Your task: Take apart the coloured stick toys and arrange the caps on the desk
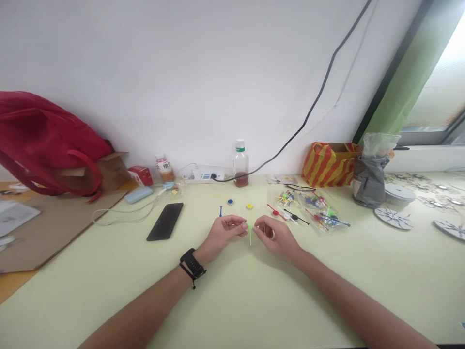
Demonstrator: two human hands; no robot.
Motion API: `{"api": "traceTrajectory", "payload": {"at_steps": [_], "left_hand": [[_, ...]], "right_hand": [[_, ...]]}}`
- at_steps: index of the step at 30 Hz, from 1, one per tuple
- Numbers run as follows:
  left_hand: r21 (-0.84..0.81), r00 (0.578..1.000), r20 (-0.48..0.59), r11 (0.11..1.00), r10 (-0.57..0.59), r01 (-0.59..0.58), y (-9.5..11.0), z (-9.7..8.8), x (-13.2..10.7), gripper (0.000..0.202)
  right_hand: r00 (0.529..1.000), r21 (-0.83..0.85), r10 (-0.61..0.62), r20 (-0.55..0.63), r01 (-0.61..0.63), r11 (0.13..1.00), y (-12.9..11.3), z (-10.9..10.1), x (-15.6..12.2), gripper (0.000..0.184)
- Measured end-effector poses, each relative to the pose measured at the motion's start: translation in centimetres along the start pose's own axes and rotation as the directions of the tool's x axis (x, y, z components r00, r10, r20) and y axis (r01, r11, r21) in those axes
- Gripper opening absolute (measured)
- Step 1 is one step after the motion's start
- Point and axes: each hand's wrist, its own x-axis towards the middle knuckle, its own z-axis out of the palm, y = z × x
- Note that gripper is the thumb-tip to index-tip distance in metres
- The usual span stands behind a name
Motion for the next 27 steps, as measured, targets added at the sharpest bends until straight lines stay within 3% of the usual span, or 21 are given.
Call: {"api": "traceTrajectory", "payload": {"at_steps": [2,6,7,10,14,17,21,27], "left_hand": [[-0.006,1.0,-0.015,1.0,-0.013,0.013,0.09,-0.05,0.01,0.034],[-0.012,1.0,-0.001,1.0,-0.018,0.018,0.15,-0.15,-0.07,0.032],[-0.012,1.0,0.003,1.0,-0.017,0.017,0.14,-0.16,-0.08,0.031],[-0.018,1.0,-0.004,1.0,-0.018,0.018,0.13,-0.16,-0.08,0.032],[-0.023,1.0,-0.016,1.0,-0.018,0.018,0.09,-0.12,-0.05,0.033],[-0.02,1.0,-0.005,1.0,-0.008,0.008,0.08,-0.05,-0.05,0.032],[-0.007,0.999,0.03,1.0,0.017,-0.017,0.07,0.02,-0.11,0.032],[0.008,0.999,0.033,1.0,0.01,-0.01,0.03,0.03,-0.12,0.036]], "right_hand": [[0.998,-0.073,-0.056,0.013,0.057,0.996,-0.19,-0.19,-0.25,0.022],[0.999,-0.011,-0.032,0.018,0.032,0.999,-0.65,-0.24,-0.48,0.055],[1.0,0.015,-0.018,0.025,0.018,1.0,-0.66,-0.22,-0.46,0.054],[0.997,0.048,-0.016,0.081,0.012,0.999,-0.45,-0.21,-0.19,0.025],[0.999,0.075,-0.004,0.051,0.0,0.997,-0.34,-0.41,0.32,0.051],[0.999,0.109,0.038,0.012,-0.039,0.993,-0.71,-0.51,0.48,0.04],[0.997,0.18,0.064,0.051,-0.072,0.981,-1.06,-0.27,0.31,0.021],[0.994,0.177,0.059,0.089,-0.074,0.981,-0.93,0.05,0.22,0.02]]}}
